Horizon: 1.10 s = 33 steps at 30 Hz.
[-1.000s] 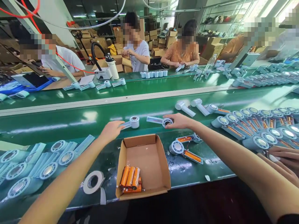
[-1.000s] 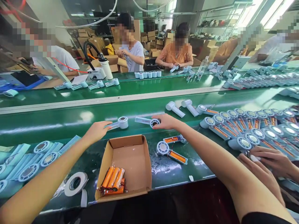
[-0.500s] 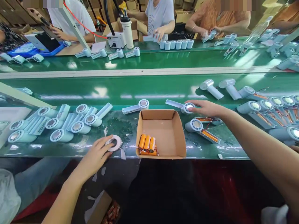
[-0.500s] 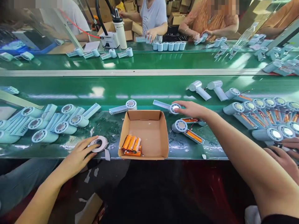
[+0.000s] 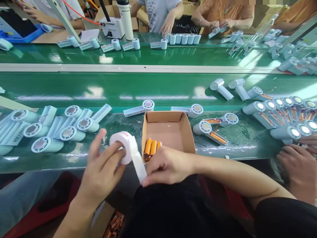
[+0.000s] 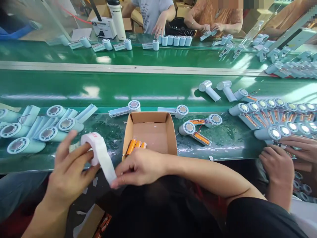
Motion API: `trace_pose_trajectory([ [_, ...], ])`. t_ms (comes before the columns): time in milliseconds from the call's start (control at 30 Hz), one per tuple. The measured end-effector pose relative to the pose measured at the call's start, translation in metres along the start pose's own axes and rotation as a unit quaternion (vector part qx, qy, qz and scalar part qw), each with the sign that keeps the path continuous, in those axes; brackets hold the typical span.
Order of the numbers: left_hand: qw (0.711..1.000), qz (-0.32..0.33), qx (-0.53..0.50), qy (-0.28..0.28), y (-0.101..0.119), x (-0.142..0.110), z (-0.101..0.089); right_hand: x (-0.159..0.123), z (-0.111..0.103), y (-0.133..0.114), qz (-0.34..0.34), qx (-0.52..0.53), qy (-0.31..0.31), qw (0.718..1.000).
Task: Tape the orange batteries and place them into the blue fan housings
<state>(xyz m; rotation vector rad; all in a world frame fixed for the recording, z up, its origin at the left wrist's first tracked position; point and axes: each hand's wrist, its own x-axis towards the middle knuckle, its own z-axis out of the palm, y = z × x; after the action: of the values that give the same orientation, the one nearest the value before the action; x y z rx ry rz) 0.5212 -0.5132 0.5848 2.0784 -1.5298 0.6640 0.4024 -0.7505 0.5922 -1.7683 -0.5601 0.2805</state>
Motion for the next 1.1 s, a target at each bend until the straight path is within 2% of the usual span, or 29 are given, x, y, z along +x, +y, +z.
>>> trace_pose_trajectory([
  [67,0.999,-0.013,0.023,0.019,-0.012,-0.007,-0.003,-0.003,0.014,0.005,-0.033,0.007,-0.056,0.998],
  [133,0.998,-0.039,0.031,0.039,-0.022,-0.019,-0.006,-0.013,0.004,0.012,-0.024,-0.002,-0.065,0.998],
  [200,0.997,-0.058,0.02,0.048,-0.025,-0.029,-0.008,-0.023,-0.017,0.02,0.022,-0.056,0.01,0.998],
  [267,0.997,-0.058,0.005,0.046,-0.021,-0.032,-0.007,-0.027,-0.038,0.029,0.078,-0.172,0.07,0.98],
  [333,0.999,-0.032,-0.007,0.033,-0.013,-0.026,-0.005,-0.026,-0.049,0.038,0.121,-0.286,0.039,0.95],
  [400,1.0,-0.002,-0.02,0.019,-0.004,-0.018,-0.001,-0.024,-0.052,0.045,0.133,-0.324,-0.023,0.936],
  [467,0.999,0.014,-0.031,0.01,0.003,-0.01,0.003,-0.024,-0.05,0.049,0.126,-0.291,-0.036,0.948],
  [500,0.999,0.014,-0.031,0.006,0.005,-0.008,0.004,-0.025,-0.05,0.049,0.125,-0.255,-0.016,0.959],
  [567,1.0,0.009,-0.029,-0.002,0.007,-0.007,0.006,-0.03,-0.051,0.045,0.136,-0.144,0.078,0.977],
  [600,1.0,0.007,-0.028,-0.006,0.008,-0.007,0.007,-0.033,-0.052,0.042,0.142,-0.071,0.141,0.977],
  [667,0.999,0.007,-0.036,-0.015,0.01,-0.006,0.009,-0.037,-0.052,0.035,0.139,0.079,0.257,0.953],
  [700,0.999,0.01,-0.04,-0.019,0.01,-0.005,0.01,-0.039,-0.051,0.031,0.128,0.143,0.291,0.937],
  [767,0.998,0.026,-0.039,-0.029,0.012,0.0,0.011,-0.04,-0.045,0.023,0.107,0.226,0.313,0.916],
  [867,0.997,0.055,-0.026,-0.04,0.016,0.011,0.012,-0.039,-0.035,0.011,0.095,0.23,0.313,0.916],
  [1000,0.995,0.076,-0.014,-0.062,0.021,0.02,0.012,-0.044,-0.028,-0.002,0.058,0.073,0.33,0.939],
  [1100,0.993,0.092,0.001,-0.069,0.024,0.023,0.013,-0.052,-0.026,-0.006,0.081,0.02,0.357,0.93],
])
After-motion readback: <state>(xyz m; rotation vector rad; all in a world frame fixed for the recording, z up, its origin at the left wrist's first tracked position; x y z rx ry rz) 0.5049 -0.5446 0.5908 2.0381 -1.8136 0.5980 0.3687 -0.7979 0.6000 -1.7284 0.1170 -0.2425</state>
